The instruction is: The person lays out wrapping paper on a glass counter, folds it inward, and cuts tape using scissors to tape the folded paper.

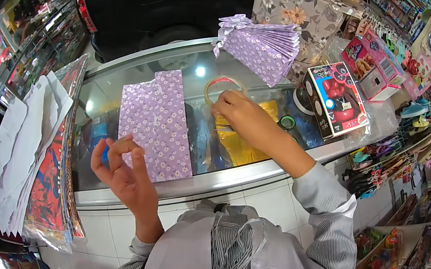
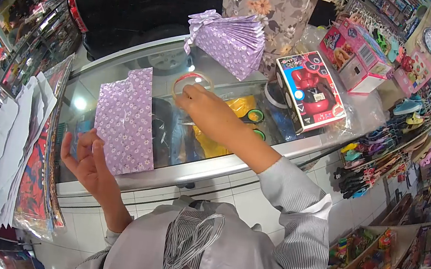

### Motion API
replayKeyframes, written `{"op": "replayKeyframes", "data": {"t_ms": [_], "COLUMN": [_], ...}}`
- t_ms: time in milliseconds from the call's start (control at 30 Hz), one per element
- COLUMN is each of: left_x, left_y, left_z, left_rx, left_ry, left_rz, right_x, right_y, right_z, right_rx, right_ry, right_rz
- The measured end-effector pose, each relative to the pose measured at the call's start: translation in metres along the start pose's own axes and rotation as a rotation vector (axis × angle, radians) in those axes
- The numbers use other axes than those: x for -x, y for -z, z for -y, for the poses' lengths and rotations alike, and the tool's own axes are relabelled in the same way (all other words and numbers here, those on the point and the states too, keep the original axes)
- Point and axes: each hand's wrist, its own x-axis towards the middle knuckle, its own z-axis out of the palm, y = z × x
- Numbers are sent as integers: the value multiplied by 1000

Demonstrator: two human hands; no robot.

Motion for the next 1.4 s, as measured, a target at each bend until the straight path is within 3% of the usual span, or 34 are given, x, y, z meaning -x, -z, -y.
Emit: {"op": "replayKeyframes", "data": {"t_ms": [133, 200, 300, 400, 500, 700, 1000, 1100, 1400], "left_x": [0, -1, -4, -4, -6, -6, -8, -8, -8], "left_y": [7, 8, 12, 12, 9, 6, 6, 7, 9], "left_z": [1, 2, 5, 9, 10, 8, 10, 14, 21], "left_rx": [14, 33, -71, -101, -67, -47, -16, 5, 11], "left_ry": [76, 93, 65, 51, 41, 45, -10, -40, -77], "left_rz": [-74, -93, -78, -91, -130, -139, -113, -88, -63], "right_x": [31, 57, 75, 83, 90, 77, 76, 85, 68], "right_y": [47, 65, 85, 89, 93, 101, 111, 102, 133], "right_z": [14, 5, -4, -2, 3, 11, -11, -21, 10], "right_rx": [141, 235, 17, -49, 38, 17, -166, -208, -234], "right_ry": [-113, -246, -425, -471, -311, -540, -402, -326, -531], "right_rz": [-69, 51, 319, 320, 295, 521, 553, 442, 609]}}
